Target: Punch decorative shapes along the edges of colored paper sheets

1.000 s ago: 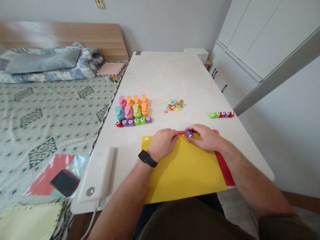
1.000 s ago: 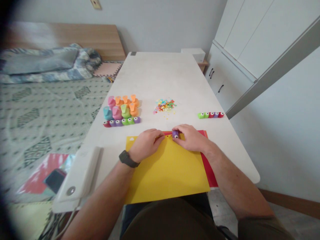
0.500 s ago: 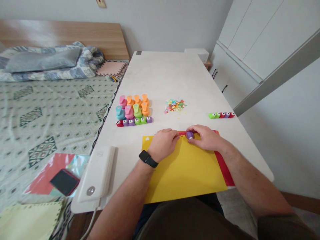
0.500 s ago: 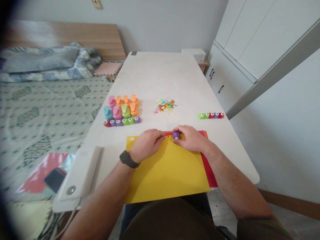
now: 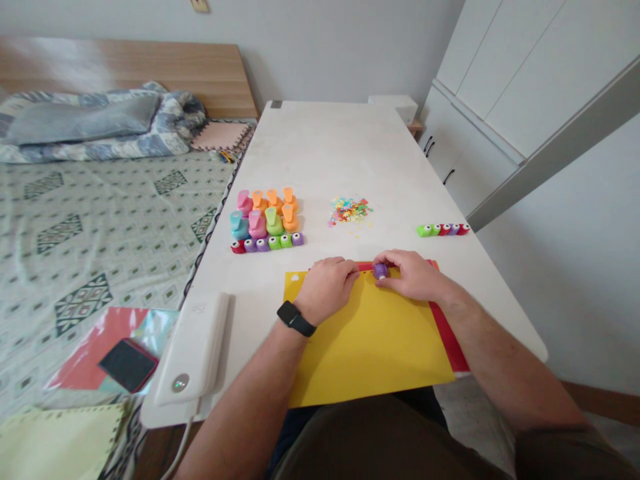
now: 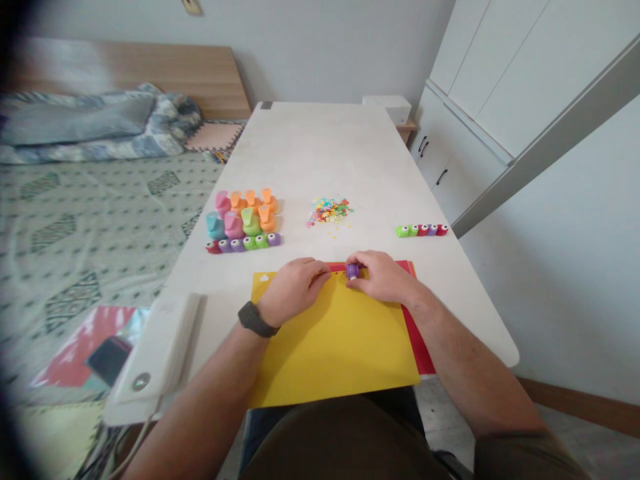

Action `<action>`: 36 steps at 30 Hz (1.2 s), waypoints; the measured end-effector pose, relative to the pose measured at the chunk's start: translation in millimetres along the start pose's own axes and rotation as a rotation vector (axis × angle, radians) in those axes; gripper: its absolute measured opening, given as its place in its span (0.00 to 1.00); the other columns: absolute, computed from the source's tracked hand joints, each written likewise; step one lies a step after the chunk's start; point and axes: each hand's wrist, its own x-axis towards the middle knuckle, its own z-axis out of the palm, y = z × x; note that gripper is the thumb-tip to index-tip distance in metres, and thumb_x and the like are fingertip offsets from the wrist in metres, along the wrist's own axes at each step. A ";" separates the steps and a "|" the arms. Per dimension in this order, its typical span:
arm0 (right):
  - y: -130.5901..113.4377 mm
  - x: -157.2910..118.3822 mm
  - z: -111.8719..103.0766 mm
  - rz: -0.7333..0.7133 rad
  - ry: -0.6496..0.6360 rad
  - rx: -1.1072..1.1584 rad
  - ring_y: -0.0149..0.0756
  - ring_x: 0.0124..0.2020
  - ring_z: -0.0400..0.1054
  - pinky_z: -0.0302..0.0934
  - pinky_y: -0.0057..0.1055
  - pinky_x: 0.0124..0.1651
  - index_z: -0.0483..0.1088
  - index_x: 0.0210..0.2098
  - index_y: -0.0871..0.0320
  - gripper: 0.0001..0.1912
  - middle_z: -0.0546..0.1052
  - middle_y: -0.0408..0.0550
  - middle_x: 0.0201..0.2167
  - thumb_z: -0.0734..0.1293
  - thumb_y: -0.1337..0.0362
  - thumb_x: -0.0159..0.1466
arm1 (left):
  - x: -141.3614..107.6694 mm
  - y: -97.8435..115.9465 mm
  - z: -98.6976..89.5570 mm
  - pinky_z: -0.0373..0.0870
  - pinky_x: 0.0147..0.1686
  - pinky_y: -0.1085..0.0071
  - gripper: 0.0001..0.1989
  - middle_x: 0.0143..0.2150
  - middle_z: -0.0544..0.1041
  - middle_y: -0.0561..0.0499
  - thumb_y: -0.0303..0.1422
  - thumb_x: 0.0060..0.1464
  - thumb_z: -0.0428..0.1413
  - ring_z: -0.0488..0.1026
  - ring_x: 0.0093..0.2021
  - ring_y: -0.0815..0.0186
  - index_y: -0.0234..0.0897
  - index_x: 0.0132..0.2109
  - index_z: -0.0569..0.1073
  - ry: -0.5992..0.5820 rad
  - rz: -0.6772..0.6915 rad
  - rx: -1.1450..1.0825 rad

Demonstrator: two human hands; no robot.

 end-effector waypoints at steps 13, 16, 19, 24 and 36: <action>-1.6 0.8 0.5 0.036 -0.004 0.038 0.38 0.36 0.73 0.65 0.35 0.42 0.75 0.40 0.54 0.10 0.80 0.43 0.35 0.74 0.65 0.58 | -0.6 -1.5 1.6 0.69 0.44 0.64 0.13 0.37 0.78 0.45 0.35 0.68 0.49 0.75 0.40 0.60 0.38 0.42 0.77 0.005 -0.004 -0.015; -1.0 1.8 0.5 0.033 -0.003 0.033 0.38 0.37 0.73 0.65 0.35 0.42 0.76 0.41 0.54 0.10 0.80 0.44 0.35 0.74 0.65 0.58 | -0.5 -0.7 0.5 0.69 0.44 0.64 0.13 0.37 0.78 0.45 0.35 0.68 0.49 0.75 0.40 0.60 0.39 0.43 0.78 0.006 -0.004 -0.016; 0.2 2.8 1.1 0.039 -0.004 0.036 0.38 0.37 0.73 0.65 0.35 0.42 0.76 0.40 0.53 0.10 0.80 0.43 0.36 0.74 0.65 0.58 | -0.6 0.3 -0.4 0.69 0.44 0.64 0.13 0.37 0.78 0.45 0.34 0.68 0.49 0.75 0.39 0.60 0.38 0.42 0.78 0.007 0.000 -0.008; 0.4 3.3 1.2 0.025 0.003 -0.003 0.38 0.37 0.72 0.64 0.35 0.42 0.76 0.40 0.54 0.11 0.79 0.45 0.36 0.74 0.65 0.58 | -1.0 0.4 -0.3 0.69 0.44 0.65 0.13 0.37 0.78 0.46 0.34 0.68 0.49 0.75 0.40 0.60 0.38 0.42 0.78 0.014 0.010 -0.005; -1.6 5.1 2.5 0.009 0.004 -0.055 0.38 0.38 0.70 0.61 0.34 0.42 0.76 0.42 0.55 0.12 0.79 0.46 0.37 0.75 0.66 0.58 | -1.2 0.9 0.7 0.69 0.44 0.64 0.12 0.38 0.78 0.46 0.36 0.67 0.51 0.75 0.40 0.60 0.39 0.44 0.78 0.012 -0.006 0.000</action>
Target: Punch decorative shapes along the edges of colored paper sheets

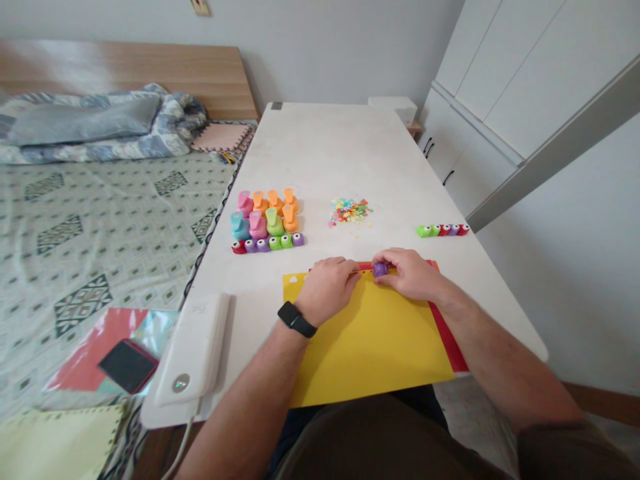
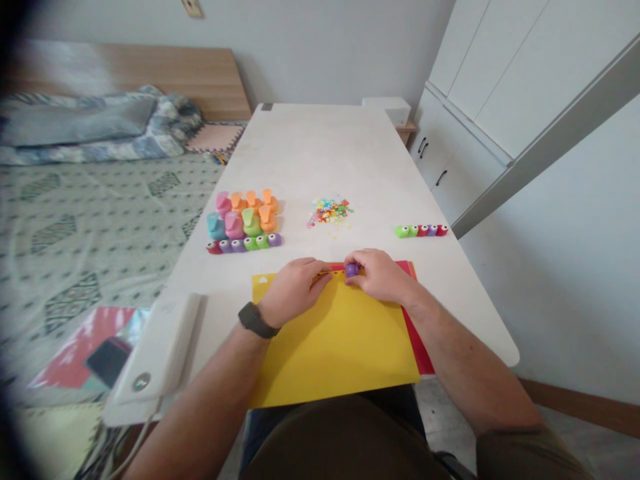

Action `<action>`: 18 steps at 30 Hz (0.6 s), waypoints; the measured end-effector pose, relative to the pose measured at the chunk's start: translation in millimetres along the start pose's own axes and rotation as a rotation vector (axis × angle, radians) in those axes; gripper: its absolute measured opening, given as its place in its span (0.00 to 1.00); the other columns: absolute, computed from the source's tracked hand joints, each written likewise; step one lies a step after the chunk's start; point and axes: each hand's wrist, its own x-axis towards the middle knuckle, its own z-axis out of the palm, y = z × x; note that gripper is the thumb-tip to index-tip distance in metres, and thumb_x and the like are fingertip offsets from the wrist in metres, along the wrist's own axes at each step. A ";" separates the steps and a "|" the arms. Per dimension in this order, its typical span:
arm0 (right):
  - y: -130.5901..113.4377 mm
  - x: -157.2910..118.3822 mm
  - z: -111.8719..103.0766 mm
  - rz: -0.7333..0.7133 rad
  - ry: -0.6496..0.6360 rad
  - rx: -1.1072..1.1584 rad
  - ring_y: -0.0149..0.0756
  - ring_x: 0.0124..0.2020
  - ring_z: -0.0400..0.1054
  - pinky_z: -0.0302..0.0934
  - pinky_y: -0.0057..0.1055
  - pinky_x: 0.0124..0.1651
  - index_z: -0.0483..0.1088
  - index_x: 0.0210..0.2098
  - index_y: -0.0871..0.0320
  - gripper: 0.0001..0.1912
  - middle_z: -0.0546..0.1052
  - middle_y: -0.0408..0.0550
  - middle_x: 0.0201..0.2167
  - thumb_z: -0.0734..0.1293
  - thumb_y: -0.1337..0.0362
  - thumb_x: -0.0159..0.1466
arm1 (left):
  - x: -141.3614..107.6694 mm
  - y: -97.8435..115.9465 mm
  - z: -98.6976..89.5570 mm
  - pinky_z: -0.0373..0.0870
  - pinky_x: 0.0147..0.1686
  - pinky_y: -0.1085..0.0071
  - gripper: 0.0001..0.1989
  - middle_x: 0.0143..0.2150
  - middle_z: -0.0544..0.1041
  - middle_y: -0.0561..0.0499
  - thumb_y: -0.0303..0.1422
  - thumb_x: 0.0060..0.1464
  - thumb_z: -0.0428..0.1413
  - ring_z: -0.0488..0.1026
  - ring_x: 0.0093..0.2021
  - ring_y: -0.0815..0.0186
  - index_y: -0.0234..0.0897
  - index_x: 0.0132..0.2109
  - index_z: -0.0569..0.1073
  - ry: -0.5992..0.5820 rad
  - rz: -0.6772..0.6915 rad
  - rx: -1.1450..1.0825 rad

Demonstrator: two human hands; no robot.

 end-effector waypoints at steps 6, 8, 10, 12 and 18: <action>-1.3 1.1 -0.2 -0.023 0.004 -0.055 0.39 0.38 0.70 0.60 0.35 0.42 0.76 0.41 0.55 0.12 0.79 0.46 0.36 0.76 0.67 0.57 | 0.1 1.6 0.6 0.69 0.45 0.64 0.12 0.39 0.78 0.46 0.37 0.68 0.50 0.75 0.41 0.60 0.39 0.45 0.78 -0.001 0.017 -0.006; -1.5 1.6 0.0 -0.026 0.008 -0.064 0.39 0.38 0.70 0.60 0.35 0.42 0.76 0.41 0.55 0.13 0.79 0.45 0.35 0.76 0.66 0.57 | 0.3 2.1 0.6 0.69 0.45 0.64 0.12 0.39 0.78 0.46 0.37 0.68 0.50 0.75 0.41 0.60 0.39 0.46 0.78 -0.001 0.020 -0.007; -1.8 1.7 -0.1 -0.031 0.009 -0.067 0.39 0.38 0.70 0.60 0.35 0.42 0.76 0.41 0.55 0.13 0.79 0.45 0.35 0.76 0.67 0.57 | 0.6 2.3 0.5 0.69 0.45 0.64 0.12 0.39 0.78 0.45 0.36 0.68 0.50 0.75 0.41 0.60 0.39 0.47 0.78 -0.004 0.023 -0.004; -2.2 1.6 -0.2 -0.036 0.009 -0.069 0.39 0.38 0.70 0.60 0.35 0.42 0.76 0.41 0.55 0.13 0.79 0.45 0.35 0.76 0.67 0.57 | 1.0 2.2 0.5 0.69 0.45 0.64 0.12 0.39 0.78 0.45 0.36 0.67 0.51 0.75 0.41 0.59 0.39 0.47 0.78 -0.004 0.027 0.003; -2.1 1.4 0.4 -0.039 0.011 -0.074 0.39 0.38 0.70 0.60 0.35 0.43 0.76 0.42 0.55 0.13 0.78 0.46 0.36 0.76 0.67 0.57 | 1.1 1.8 1.3 0.68 0.45 0.64 0.13 0.38 0.78 0.46 0.36 0.68 0.49 0.75 0.41 0.60 0.39 0.46 0.78 0.002 0.037 0.020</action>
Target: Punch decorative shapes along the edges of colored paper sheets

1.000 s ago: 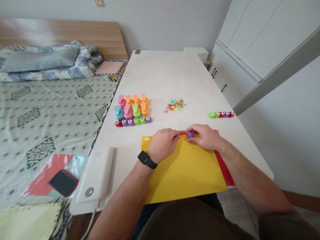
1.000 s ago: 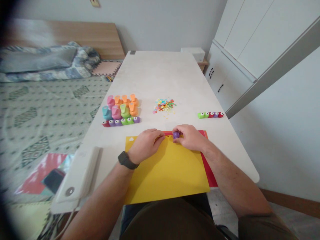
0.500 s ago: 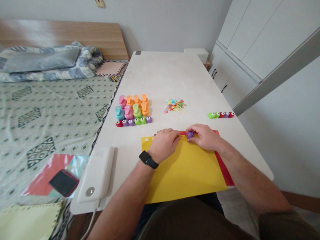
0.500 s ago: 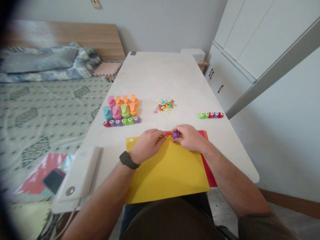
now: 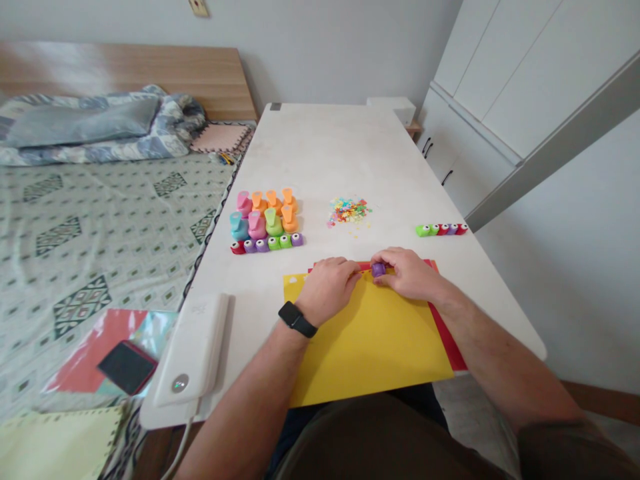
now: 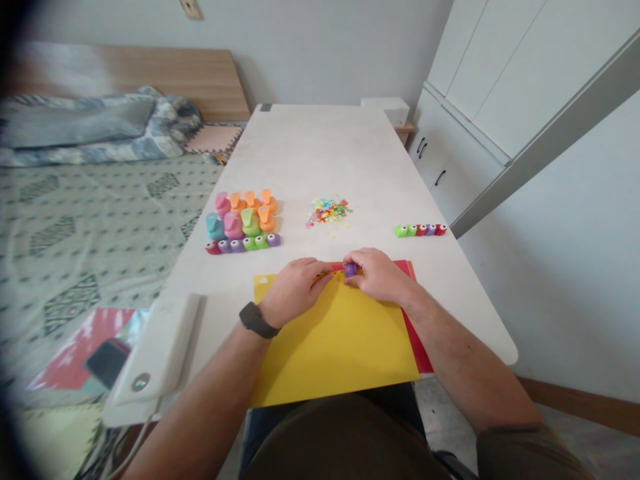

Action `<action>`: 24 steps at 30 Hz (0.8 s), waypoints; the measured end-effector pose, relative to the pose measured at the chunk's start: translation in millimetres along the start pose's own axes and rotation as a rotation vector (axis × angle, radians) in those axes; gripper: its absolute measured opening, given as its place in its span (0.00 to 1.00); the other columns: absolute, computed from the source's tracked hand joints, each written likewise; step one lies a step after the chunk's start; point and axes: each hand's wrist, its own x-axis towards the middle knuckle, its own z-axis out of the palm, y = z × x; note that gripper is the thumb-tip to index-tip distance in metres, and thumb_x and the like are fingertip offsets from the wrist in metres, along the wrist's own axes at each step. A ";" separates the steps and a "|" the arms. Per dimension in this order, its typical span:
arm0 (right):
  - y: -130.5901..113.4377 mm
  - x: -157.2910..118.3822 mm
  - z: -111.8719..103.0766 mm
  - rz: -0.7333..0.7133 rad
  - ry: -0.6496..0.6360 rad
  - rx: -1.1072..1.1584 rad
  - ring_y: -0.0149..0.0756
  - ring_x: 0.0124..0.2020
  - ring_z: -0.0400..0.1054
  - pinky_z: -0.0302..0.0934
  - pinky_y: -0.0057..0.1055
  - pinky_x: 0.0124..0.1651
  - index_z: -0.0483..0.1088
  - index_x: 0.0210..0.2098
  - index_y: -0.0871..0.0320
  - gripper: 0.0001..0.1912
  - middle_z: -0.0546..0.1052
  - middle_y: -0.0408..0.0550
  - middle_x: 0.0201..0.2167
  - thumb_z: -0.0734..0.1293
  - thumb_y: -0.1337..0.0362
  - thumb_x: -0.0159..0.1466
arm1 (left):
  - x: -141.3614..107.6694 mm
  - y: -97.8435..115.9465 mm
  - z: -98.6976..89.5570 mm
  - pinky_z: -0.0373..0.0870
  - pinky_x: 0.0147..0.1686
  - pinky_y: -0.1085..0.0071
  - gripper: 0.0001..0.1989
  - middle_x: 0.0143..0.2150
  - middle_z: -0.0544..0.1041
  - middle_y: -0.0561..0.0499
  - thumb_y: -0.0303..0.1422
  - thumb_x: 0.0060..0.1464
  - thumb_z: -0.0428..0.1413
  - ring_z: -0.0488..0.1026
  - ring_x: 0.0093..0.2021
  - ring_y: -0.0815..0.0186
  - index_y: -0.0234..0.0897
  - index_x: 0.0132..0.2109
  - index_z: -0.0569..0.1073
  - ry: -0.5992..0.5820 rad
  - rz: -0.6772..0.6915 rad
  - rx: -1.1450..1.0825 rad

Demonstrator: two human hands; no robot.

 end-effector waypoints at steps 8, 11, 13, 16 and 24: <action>-1.8 -0.3 1.4 -0.028 0.005 -0.026 0.41 0.41 0.69 0.61 0.37 0.46 0.74 0.43 0.55 0.14 0.78 0.47 0.38 0.75 0.65 0.58 | 1.3 -1.7 0.9 0.69 0.45 0.64 0.13 0.39 0.78 0.46 0.35 0.69 0.49 0.75 0.41 0.60 0.39 0.45 0.78 -0.014 -0.009 0.004; -1.9 -1.2 1.4 -0.051 0.017 -0.046 0.43 0.43 0.70 0.60 0.39 0.49 0.73 0.44 0.55 0.14 0.78 0.48 0.39 0.74 0.64 0.59 | 1.5 -2.1 0.8 0.69 0.45 0.64 0.13 0.39 0.78 0.46 0.35 0.69 0.49 0.76 0.41 0.60 0.39 0.45 0.78 -0.017 -0.018 0.002; -1.3 -1.9 0.1 -0.053 0.032 -0.045 0.43 0.43 0.70 0.60 0.40 0.49 0.73 0.44 0.55 0.13 0.78 0.48 0.40 0.74 0.64 0.60 | 1.3 -2.3 0.7 0.69 0.45 0.64 0.13 0.38 0.78 0.46 0.35 0.69 0.49 0.76 0.41 0.60 0.39 0.45 0.78 -0.019 -0.020 0.002; 0.9 -2.9 -3.4 -0.032 0.076 -0.012 0.42 0.42 0.70 0.61 0.39 0.49 0.73 0.45 0.55 0.13 0.78 0.49 0.40 0.73 0.65 0.60 | 1.1 -2.8 0.3 0.69 0.45 0.64 0.13 0.39 0.79 0.45 0.34 0.68 0.49 0.76 0.41 0.60 0.39 0.45 0.78 -0.016 -0.025 -0.002; 11.8 -0.9 -4.4 0.159 0.244 0.305 0.42 0.44 0.72 0.65 0.39 0.51 0.72 0.51 0.54 0.16 0.79 0.50 0.45 0.69 0.57 0.65 | 1.0 -2.9 -2.0 0.70 0.46 0.65 0.12 0.40 0.79 0.45 0.34 0.68 0.49 0.76 0.41 0.61 0.38 0.44 0.78 -0.031 -0.040 -0.023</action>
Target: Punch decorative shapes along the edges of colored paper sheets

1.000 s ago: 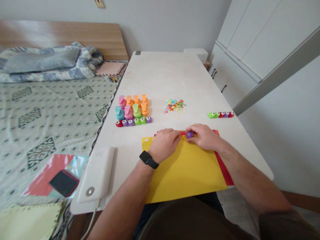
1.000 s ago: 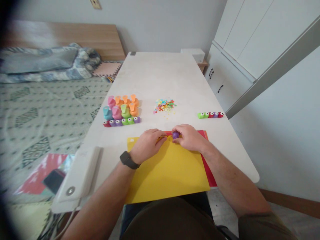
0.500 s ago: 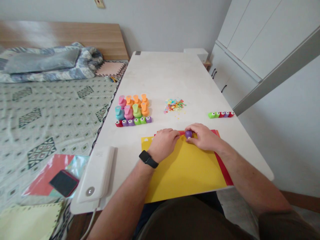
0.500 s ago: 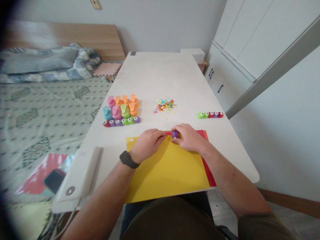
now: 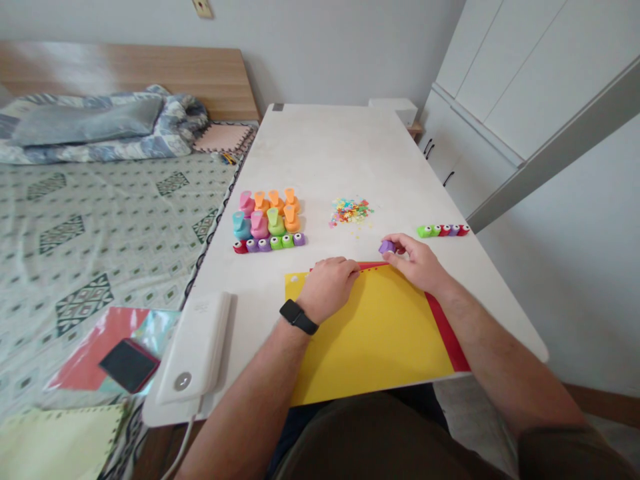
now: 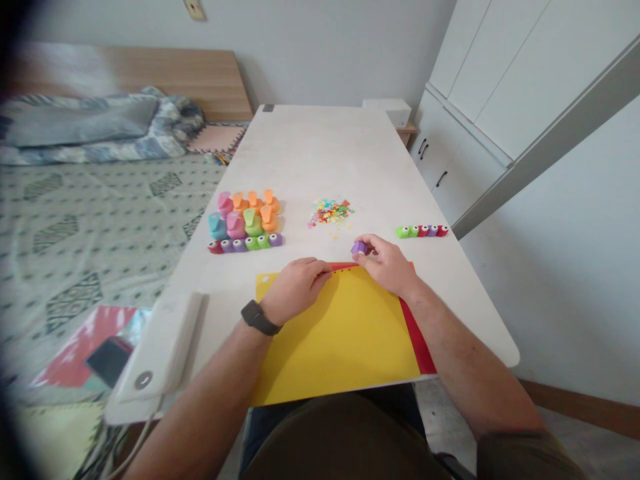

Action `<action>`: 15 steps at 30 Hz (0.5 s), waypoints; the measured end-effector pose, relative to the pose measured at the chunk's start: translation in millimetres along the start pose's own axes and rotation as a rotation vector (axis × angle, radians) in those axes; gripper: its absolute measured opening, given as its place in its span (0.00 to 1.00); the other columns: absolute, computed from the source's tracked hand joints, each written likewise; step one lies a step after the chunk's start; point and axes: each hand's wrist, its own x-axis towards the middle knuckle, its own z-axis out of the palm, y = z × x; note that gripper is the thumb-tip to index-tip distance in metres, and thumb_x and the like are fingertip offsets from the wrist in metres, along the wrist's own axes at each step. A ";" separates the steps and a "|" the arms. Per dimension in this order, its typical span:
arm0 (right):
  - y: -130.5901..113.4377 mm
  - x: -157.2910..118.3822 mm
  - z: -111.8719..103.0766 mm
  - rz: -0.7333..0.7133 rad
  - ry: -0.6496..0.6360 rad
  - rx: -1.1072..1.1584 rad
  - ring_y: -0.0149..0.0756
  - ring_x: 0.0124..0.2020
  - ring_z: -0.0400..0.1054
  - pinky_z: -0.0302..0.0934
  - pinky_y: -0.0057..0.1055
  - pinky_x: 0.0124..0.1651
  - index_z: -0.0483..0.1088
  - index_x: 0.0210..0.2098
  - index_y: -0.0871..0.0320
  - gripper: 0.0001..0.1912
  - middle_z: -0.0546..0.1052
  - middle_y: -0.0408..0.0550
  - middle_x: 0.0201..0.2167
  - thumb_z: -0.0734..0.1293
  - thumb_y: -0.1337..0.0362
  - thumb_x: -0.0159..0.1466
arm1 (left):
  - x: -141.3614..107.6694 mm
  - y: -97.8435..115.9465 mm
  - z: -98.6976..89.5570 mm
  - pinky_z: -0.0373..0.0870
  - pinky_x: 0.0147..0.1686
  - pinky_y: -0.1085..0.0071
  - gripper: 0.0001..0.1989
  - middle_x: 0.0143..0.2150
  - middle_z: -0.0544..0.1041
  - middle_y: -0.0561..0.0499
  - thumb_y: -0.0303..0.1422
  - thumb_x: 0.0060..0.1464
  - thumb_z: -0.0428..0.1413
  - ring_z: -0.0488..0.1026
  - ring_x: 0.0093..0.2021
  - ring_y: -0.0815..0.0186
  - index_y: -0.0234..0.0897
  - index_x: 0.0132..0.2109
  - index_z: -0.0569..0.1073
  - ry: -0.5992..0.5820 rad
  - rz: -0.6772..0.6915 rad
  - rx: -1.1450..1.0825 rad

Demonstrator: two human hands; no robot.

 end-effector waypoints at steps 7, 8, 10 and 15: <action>-0.5 1.5 4.9 0.133 0.000 0.422 0.39 0.43 0.72 0.67 0.36 0.49 0.73 0.50 0.55 0.21 0.80 0.51 0.44 0.67 0.47 0.67 | -0.8 1.0 -1.1 0.70 0.46 0.64 0.12 0.40 0.79 0.45 0.33 0.67 0.49 0.76 0.42 0.60 0.39 0.45 0.78 -0.003 -0.005 -0.001; -0.9 1.7 5.0 0.143 0.004 0.447 0.38 0.41 0.72 0.67 0.36 0.48 0.74 0.49 0.55 0.20 0.80 0.51 0.43 0.66 0.47 0.67 | -0.8 1.3 -1.4 0.70 0.46 0.64 0.12 0.40 0.79 0.45 0.33 0.67 0.49 0.76 0.42 0.60 0.39 0.44 0.78 -0.005 -0.003 0.003; -0.9 2.1 4.7 0.160 0.009 0.490 0.37 0.39 0.72 0.66 0.35 0.46 0.74 0.48 0.56 0.20 0.80 0.51 0.42 0.66 0.48 0.68 | -0.8 1.9 -2.2 0.70 0.46 0.64 0.13 0.40 0.79 0.45 0.33 0.68 0.49 0.76 0.42 0.60 0.38 0.44 0.78 -0.014 -0.003 0.007; 1.6 3.4 2.7 0.189 0.022 0.550 0.37 0.38 0.72 0.65 0.35 0.43 0.75 0.47 0.56 0.20 0.81 0.51 0.42 0.65 0.47 0.68 | -0.7 3.1 -4.3 0.70 0.46 0.64 0.13 0.40 0.80 0.45 0.33 0.67 0.49 0.77 0.42 0.60 0.38 0.45 0.79 -0.021 -0.008 -0.002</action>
